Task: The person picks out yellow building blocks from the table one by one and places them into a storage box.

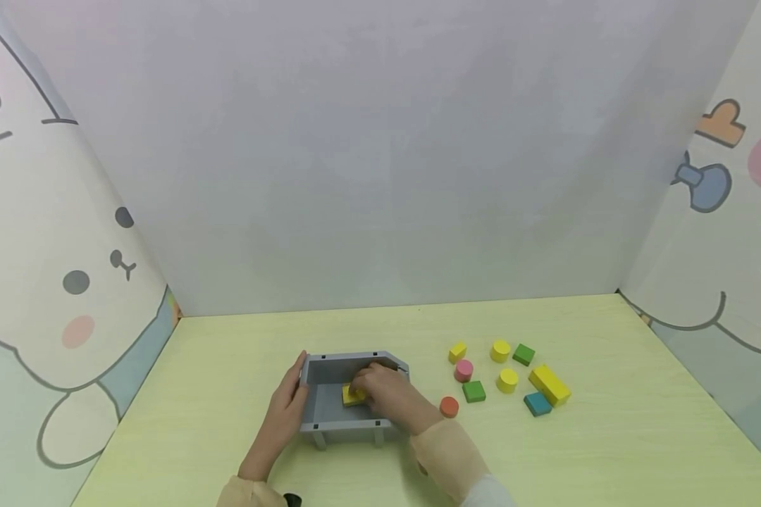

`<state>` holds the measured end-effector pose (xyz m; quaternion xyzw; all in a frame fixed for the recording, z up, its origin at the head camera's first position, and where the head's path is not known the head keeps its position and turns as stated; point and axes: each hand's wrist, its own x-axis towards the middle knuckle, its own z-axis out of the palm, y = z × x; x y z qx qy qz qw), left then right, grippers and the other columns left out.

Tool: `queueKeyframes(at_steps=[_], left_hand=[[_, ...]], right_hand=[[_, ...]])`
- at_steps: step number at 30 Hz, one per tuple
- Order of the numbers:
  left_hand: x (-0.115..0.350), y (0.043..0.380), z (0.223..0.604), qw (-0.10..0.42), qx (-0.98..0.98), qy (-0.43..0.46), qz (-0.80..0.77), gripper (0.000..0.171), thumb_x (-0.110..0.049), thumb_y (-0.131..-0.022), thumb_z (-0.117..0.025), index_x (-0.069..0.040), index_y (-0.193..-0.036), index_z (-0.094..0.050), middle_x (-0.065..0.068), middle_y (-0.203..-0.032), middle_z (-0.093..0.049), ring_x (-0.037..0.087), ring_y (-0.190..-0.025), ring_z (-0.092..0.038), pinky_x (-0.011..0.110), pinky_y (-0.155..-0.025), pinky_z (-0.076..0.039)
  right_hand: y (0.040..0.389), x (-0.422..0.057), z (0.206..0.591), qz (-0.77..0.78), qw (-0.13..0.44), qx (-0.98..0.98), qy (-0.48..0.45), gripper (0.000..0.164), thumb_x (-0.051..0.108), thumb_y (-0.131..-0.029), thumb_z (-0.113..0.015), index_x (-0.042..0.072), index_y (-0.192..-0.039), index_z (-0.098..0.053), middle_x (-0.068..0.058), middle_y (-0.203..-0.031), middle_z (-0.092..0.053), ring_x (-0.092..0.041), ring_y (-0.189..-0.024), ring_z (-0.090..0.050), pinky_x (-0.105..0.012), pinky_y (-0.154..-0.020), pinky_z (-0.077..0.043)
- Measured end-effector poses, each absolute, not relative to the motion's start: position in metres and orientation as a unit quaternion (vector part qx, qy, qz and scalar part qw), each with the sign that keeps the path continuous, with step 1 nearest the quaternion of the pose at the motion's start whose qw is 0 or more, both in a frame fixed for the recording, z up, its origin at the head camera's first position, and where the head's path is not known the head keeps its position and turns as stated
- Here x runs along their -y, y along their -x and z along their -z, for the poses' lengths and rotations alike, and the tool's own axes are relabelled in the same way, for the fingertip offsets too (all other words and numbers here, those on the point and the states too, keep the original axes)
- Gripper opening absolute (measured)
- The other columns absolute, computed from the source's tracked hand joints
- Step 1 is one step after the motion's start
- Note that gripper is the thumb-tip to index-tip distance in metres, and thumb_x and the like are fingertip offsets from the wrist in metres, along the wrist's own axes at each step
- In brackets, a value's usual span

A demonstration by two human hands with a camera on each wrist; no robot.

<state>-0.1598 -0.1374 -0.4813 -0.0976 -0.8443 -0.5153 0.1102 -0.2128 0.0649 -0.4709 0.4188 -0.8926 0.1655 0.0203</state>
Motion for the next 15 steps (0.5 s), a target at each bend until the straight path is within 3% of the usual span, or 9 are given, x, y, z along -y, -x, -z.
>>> queueKeyframes(at_steps=[15], left_hand=[[0.1372,0.1608,0.4819,0.116,0.845,0.1,0.513,0.052,0.001,-0.091,-0.037,0.001,-0.142,-0.024,0.024,-0.144,-0.031,0.034,-0.131,-0.027,0.057,-0.103,-0.03]], right_hand=[[0.2126,-0.0629,0.4719,-0.146,0.028,0.9,-0.41,0.023,0.002,-0.072,-0.069,0.012,-0.093,-0.07,0.001,-0.091,-0.068,-0.013,-0.087,-0.058,-0.031,-0.079,-0.054]])
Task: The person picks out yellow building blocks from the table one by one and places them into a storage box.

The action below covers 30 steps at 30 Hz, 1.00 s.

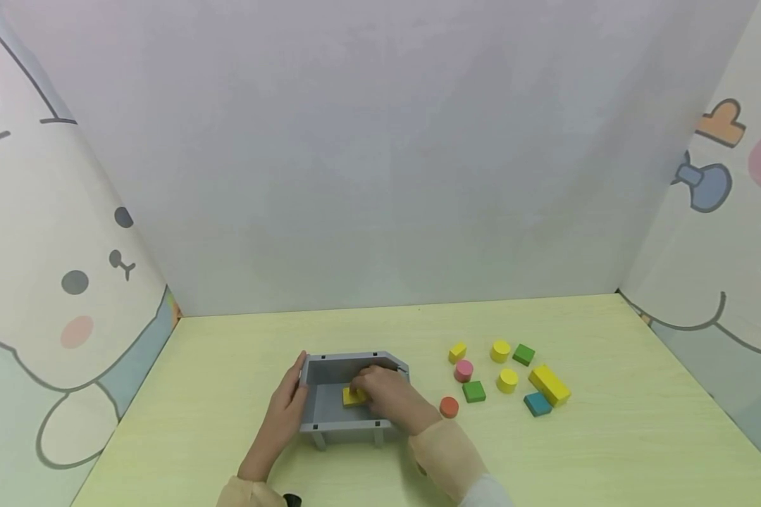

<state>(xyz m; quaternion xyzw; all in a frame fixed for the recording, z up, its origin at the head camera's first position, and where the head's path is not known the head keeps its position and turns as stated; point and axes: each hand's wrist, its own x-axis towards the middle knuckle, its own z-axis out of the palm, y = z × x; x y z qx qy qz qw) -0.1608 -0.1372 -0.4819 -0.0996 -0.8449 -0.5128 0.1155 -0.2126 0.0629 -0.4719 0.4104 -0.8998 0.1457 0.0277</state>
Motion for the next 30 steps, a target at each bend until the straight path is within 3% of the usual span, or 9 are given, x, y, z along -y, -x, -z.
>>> queueKeyframes(at_steps=[10,21,30], left_hand=[[0.137,0.161,0.483,0.115,0.844,0.099,0.514,0.053,0.0,-0.091,-0.037,-0.001,-0.142,-0.024,0.023,-0.144,-0.031,0.032,-0.131,-0.027,0.056,-0.104,-0.029],[0.138,0.161,0.483,0.117,0.845,0.1,0.513,0.053,0.002,-0.091,-0.037,0.001,-0.142,-0.024,0.024,-0.144,-0.031,0.034,-0.131,-0.026,0.057,-0.104,-0.029],[0.138,0.16,0.484,0.113,0.843,0.097,0.516,0.053,-0.001,-0.092,-0.036,-0.002,-0.143,-0.024,0.022,-0.145,-0.031,0.032,-0.132,-0.026,0.056,-0.104,-0.028]], right_hand=[[0.212,-0.066,0.472,-0.163,0.034,0.894,-0.416,0.02,0.005,-0.073,-0.07,0.009,-0.093,-0.07,-0.001,-0.089,-0.068,-0.011,-0.082,-0.059,-0.03,-0.073,-0.055],[0.205,-0.074,0.462,-0.179,0.049,0.895,-0.406,0.022,0.009,-0.076,-0.068,0.01,-0.098,-0.069,-0.001,-0.094,-0.067,-0.015,-0.089,-0.058,-0.035,-0.079,-0.054],[0.2,-0.083,0.456,-0.184,0.073,0.891,-0.409,0.02,0.008,-0.077,-0.068,0.01,-0.097,-0.069,0.0,-0.093,-0.067,-0.014,-0.088,-0.058,-0.033,-0.076,-0.054]])
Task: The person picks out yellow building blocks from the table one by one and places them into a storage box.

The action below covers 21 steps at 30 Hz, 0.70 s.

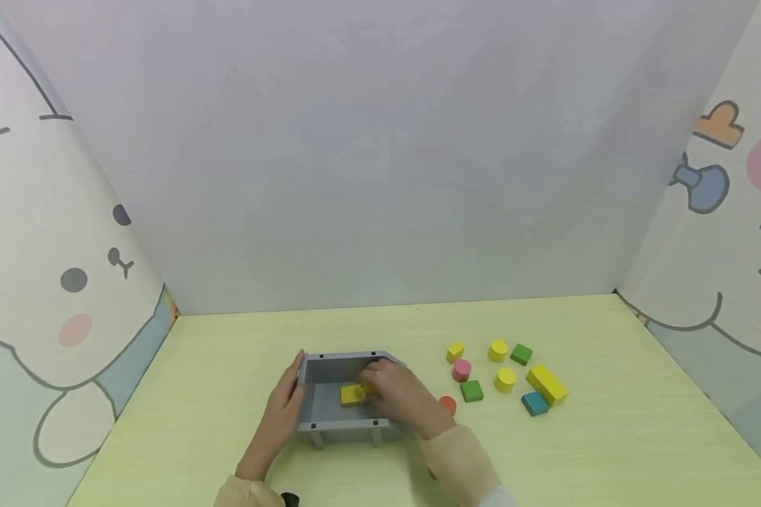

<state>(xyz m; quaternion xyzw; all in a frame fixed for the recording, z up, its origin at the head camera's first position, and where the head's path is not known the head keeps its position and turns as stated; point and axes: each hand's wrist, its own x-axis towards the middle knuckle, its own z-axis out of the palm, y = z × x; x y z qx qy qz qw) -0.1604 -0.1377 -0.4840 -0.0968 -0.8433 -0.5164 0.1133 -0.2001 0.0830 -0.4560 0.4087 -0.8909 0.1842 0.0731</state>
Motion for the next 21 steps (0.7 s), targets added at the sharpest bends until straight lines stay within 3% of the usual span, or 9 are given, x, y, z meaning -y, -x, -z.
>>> queueKeyframes(at_steps=[21], left_hand=[[0.138,0.16,0.484,0.117,0.842,0.102,0.516,0.053,0.0,-0.091,-0.036,0.001,-0.142,-0.023,0.024,-0.144,-0.031,0.033,-0.131,-0.026,0.057,-0.104,-0.028]], right_hand=[[0.194,-0.107,0.446,-0.17,0.144,0.888,-0.403,0.024,0.002,-0.072,-0.069,0.006,-0.095,-0.068,-0.004,-0.091,-0.068,-0.017,-0.082,-0.059,-0.035,-0.07,-0.056]])
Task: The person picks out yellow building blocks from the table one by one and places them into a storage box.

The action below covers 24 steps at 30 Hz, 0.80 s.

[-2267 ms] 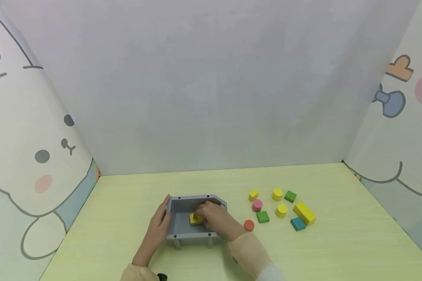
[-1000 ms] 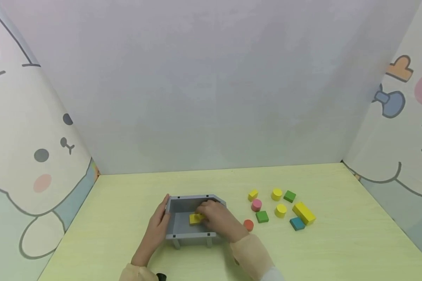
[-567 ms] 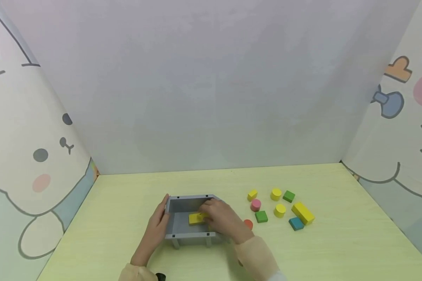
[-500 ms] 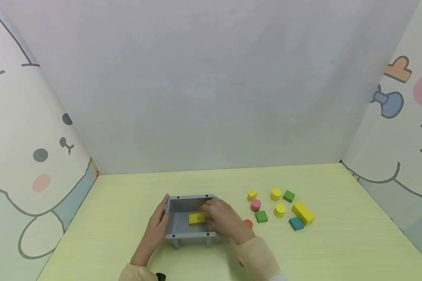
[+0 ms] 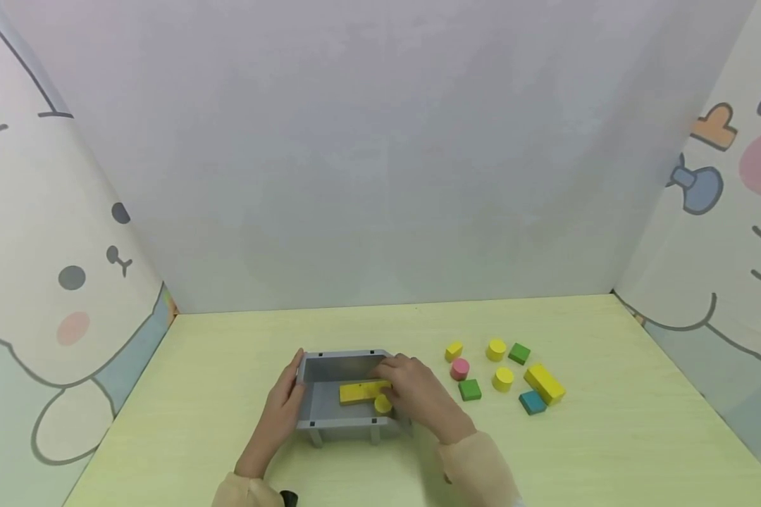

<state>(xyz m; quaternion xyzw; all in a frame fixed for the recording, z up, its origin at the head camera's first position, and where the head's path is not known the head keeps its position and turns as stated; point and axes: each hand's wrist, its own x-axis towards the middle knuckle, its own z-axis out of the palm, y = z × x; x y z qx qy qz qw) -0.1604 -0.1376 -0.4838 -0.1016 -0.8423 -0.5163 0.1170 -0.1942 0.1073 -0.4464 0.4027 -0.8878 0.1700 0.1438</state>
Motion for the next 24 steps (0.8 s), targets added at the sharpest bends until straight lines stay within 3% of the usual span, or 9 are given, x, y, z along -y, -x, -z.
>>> queueKeyframes(at_steps=[12,24], left_hand=[[0.137,0.158,0.479,0.108,0.843,0.098,0.517,0.053,-0.001,-0.092,-0.036,0.0,-0.143,-0.023,0.023,-0.145,-0.03,0.033,-0.132,-0.025,0.056,-0.105,-0.028],[0.137,0.157,0.478,0.106,0.841,0.094,0.522,0.052,0.0,-0.092,-0.036,-0.001,-0.143,-0.023,0.023,-0.145,-0.029,0.034,-0.132,-0.025,0.056,-0.105,-0.027]], right_hand=[[0.191,-0.132,0.444,-0.186,0.195,0.881,-0.389,0.028,-0.001,-0.068,-0.071,0.005,-0.096,-0.066,-0.007,-0.094,-0.068,-0.022,-0.087,-0.06,-0.04,-0.071,-0.056],[0.188,-0.157,0.448,-0.175,0.197,0.901,-0.344,0.031,0.004,-0.067,-0.075,0.007,-0.097,-0.067,-0.007,-0.096,-0.067,-0.022,-0.088,-0.061,-0.041,-0.073,-0.055]])
